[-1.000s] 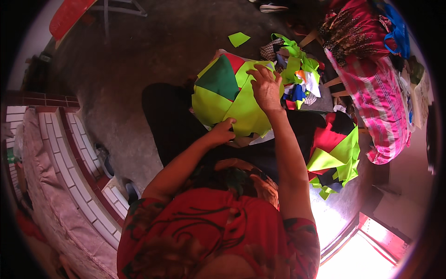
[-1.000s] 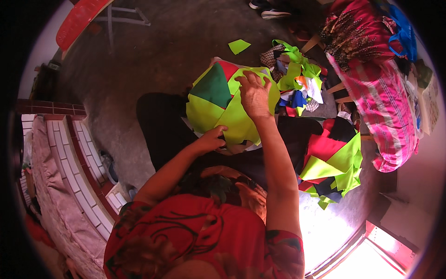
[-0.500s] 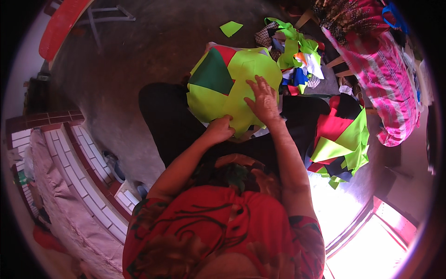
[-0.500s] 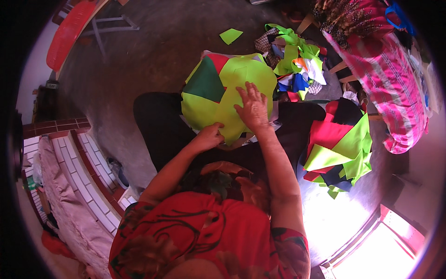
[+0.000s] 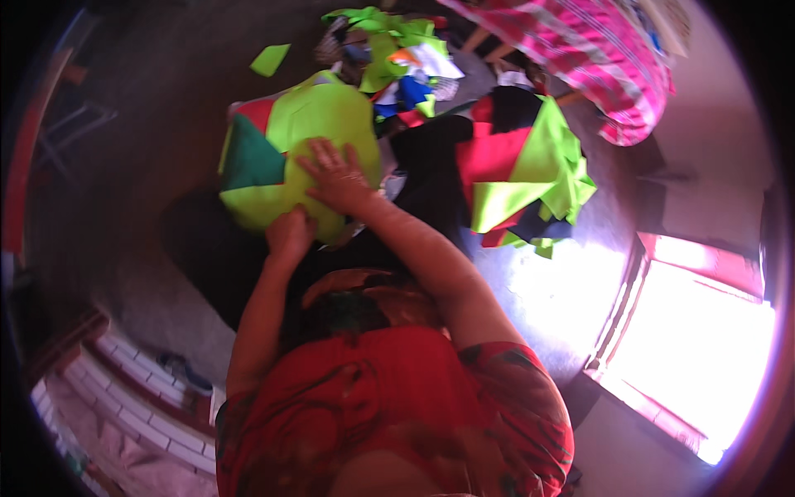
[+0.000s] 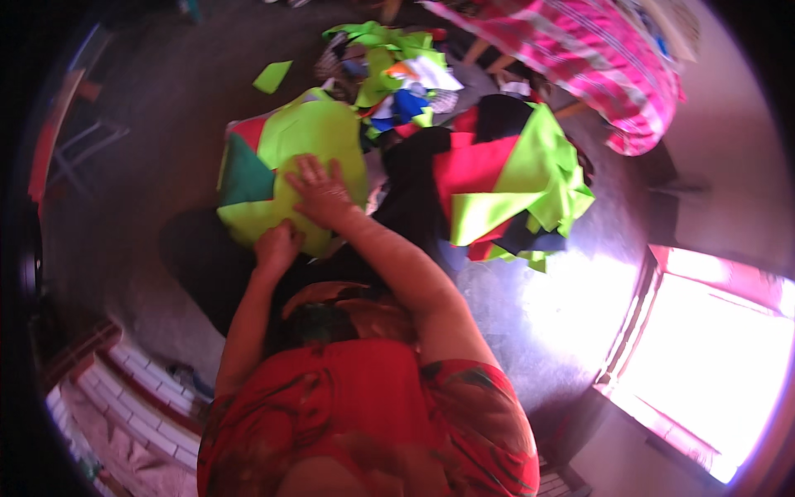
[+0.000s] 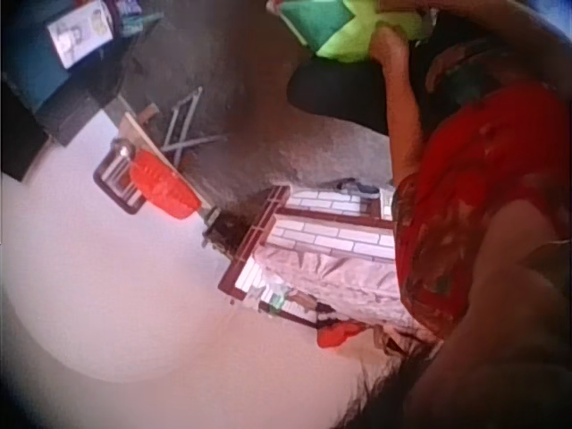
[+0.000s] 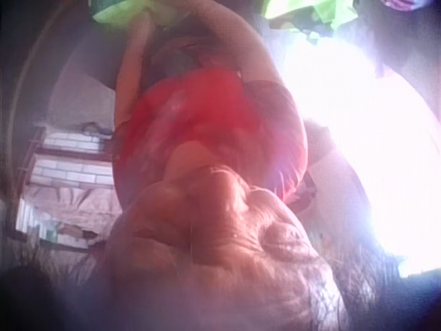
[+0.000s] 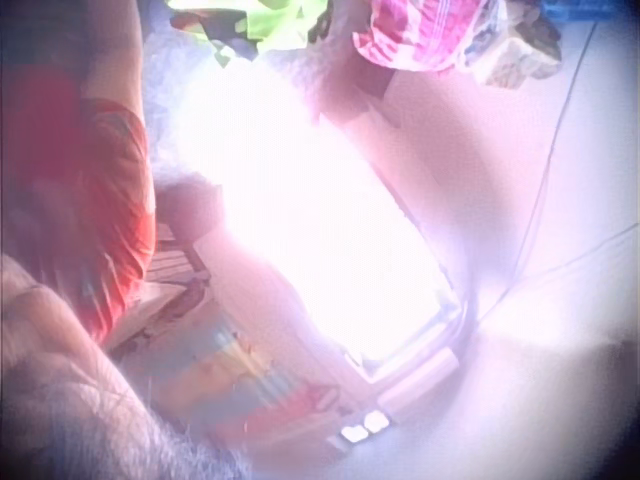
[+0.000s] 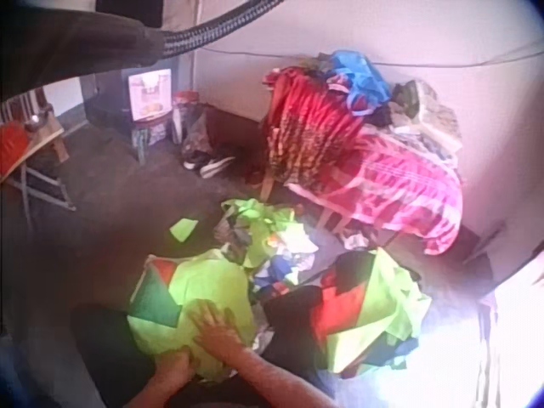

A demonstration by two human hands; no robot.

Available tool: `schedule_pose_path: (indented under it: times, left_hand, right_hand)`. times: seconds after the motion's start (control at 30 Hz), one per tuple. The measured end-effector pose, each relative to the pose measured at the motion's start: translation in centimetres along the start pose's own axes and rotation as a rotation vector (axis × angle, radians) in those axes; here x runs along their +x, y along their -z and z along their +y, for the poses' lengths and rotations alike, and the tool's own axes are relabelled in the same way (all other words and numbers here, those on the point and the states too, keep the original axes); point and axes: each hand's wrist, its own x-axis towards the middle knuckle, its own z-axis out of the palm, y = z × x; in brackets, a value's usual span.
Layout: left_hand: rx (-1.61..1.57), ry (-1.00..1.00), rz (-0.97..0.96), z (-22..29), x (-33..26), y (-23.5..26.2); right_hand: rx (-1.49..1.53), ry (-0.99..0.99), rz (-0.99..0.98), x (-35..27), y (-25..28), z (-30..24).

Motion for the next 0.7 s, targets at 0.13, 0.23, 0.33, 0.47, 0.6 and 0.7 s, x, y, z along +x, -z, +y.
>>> schedule_pose_path:
  times: [0.13, 0.23, 0.33, 0.47, 0.6, 0.7]
  left_hand:
    - [0.007, -0.081, 0.019, -0.7, 0.7, -0.7]
    - [0.024, -0.084, 0.032, -1.3, 0.9, -1.3]
    - [0.044, -0.107, 0.065, -1.7, 0.8, -1.5]
    - [0.039, -0.154, 0.054, -2.4, 1.0, -2.3]
    - [0.006, -0.092, -0.002, -1.7, 0.7, -1.6]
    - [-0.023, -0.069, 0.006, -1.8, 0.3, -1.5]
  right_hand:
    - [0.075, -0.030, -0.084, 0.0, 1.5, 0.0]
    - [0.106, -0.077, -0.071, -0.3, 2.3, -0.3]
    - [0.220, -0.066, -0.024, -0.7, 5.8, -1.8]
    - [0.303, 0.048, 0.196, -2.7, 10.8, -3.0]
    - [0.412, 0.109, 0.372, -6.3, 16.2, -1.1]
    - [0.374, 0.063, 0.474, -9.7, 19.1, 1.8]
